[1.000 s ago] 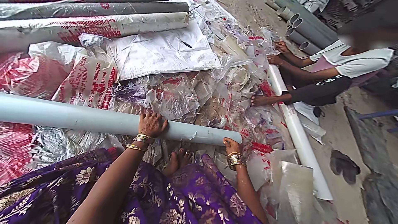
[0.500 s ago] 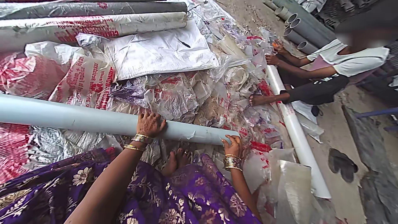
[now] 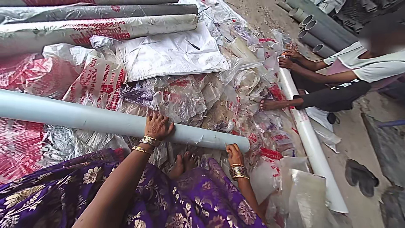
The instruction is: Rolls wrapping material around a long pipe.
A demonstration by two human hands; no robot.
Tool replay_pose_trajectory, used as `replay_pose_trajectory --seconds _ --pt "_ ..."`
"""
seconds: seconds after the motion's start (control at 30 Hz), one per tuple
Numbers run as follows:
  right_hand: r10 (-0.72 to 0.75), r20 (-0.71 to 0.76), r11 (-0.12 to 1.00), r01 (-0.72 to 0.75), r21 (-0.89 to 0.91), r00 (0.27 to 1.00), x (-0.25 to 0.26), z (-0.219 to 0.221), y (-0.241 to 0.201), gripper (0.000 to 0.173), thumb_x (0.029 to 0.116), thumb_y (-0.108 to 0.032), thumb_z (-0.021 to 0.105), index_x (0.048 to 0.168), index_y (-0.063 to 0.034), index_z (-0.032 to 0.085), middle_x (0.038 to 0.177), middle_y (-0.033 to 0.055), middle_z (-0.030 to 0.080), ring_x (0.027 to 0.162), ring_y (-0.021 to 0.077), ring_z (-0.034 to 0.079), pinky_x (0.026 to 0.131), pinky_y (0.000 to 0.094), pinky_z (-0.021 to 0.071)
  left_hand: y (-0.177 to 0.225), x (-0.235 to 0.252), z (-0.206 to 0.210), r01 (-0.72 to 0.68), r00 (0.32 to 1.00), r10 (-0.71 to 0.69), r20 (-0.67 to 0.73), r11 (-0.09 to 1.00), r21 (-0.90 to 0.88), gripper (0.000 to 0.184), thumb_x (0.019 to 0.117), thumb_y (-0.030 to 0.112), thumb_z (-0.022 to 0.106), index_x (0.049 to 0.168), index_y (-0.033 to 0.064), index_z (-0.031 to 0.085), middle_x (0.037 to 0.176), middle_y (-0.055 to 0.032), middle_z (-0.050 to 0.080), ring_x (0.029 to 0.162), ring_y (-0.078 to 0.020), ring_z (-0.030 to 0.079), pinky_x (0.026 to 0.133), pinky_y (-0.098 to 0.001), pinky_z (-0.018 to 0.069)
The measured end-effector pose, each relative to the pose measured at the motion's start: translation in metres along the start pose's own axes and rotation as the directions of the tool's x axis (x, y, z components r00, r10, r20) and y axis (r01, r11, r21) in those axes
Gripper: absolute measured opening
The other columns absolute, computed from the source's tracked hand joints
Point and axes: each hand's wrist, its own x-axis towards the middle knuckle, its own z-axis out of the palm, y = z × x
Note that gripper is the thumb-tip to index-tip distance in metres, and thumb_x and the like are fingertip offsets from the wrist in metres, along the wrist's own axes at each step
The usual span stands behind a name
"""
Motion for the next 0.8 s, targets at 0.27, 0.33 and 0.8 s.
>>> replay_pose_trajectory --seconds 0.27,0.33,0.8 --pt "0.078 -0.316 0.992 -0.042 0.121 0.945 -0.014 -0.008 0.0 0.01 0.0896 0.0 0.072 0.097 0.0056 0.077 0.108 0.0255 0.072 0.101 0.0371 0.07 0.091 0.0493 0.0556 0.0 0.002 0.002 0.004 1.0 -0.004 -0.011 1.0 -0.014 0.056 0.1043 0.051 0.041 0.12 0.0051 0.069 0.124 -0.0224 0.068 0.124 -0.0437 0.059 0.106 -0.0632 0.0371" --pt "0.088 -0.275 0.995 -0.071 0.071 0.957 -0.001 -0.01 -0.011 0.014 0.0896 -0.005 0.075 0.099 0.0049 0.077 0.107 0.0238 0.073 0.1 0.0373 0.071 0.089 0.0513 0.0555 0.0 0.003 0.004 0.008 1.0 -0.008 -0.012 1.0 -0.009 0.056 0.1039 0.051 0.041 0.119 0.0051 0.069 0.123 -0.0216 0.068 0.123 -0.0431 0.059 0.106 -0.0626 0.0375" --pt "0.077 0.199 0.992 -0.055 -0.11 0.977 0.019 -0.009 -0.024 0.017 0.0979 0.005 0.056 0.107 0.0108 0.07 0.114 0.028 0.067 0.106 0.0417 0.068 0.095 0.0537 0.0526 0.001 0.0 -0.003 0.015 1.0 -0.015 0.027 1.0 -0.003 0.057 0.1046 0.052 0.039 0.124 0.0062 0.068 0.128 -0.0222 0.066 0.126 -0.044 0.057 0.107 -0.0633 0.0368"
